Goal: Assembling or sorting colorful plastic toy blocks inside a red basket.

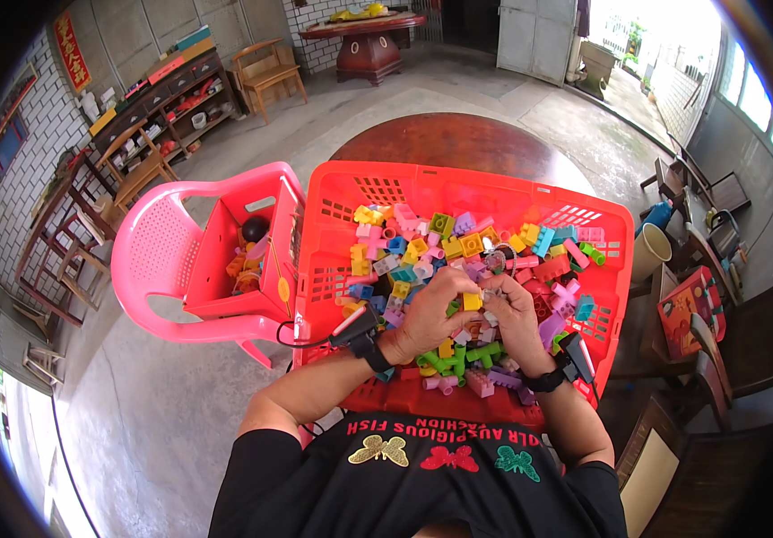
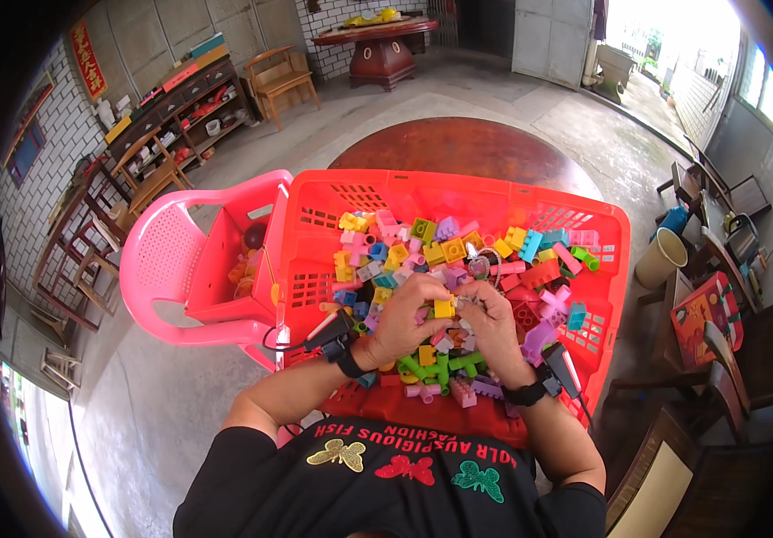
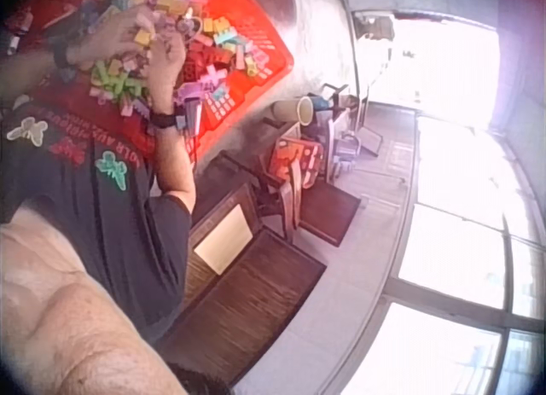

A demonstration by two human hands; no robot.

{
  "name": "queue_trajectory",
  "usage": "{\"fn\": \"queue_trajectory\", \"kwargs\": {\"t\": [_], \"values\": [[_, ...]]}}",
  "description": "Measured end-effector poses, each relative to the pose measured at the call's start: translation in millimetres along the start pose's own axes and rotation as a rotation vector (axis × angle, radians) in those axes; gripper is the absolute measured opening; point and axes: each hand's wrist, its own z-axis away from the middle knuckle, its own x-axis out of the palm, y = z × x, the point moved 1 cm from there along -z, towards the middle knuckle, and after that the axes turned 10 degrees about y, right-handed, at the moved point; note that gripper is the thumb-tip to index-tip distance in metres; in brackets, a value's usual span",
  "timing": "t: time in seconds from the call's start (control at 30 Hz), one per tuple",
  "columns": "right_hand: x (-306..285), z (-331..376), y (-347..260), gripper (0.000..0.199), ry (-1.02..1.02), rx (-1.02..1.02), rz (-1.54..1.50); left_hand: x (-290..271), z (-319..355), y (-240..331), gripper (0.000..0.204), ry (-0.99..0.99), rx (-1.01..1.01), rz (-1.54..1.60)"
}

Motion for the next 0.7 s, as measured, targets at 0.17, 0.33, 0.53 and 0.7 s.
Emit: {"fn": "queue_trajectory", "kwargs": {"t": [0.17,0.33,0.53,0.7], "values": [[10,3,-2,0.007,-0.012,0.067,-0.232,-8,-6,11,0.041,-0.067,0.384,-0.252],[10,2,5,0.006,0.054,0.073,-0.315,-10,-11,18,0.04,-0.083,0.408,-0.282],[9,4,4,0.005,0.056,0.063,-0.248,-11,-11,15,0.042,-0.086,0.437,-0.293],[9,3,11,0.005,0.057,0.21,-0.439,-12,-8,15,0.039,-0.169,0.47,-0.279]]}}
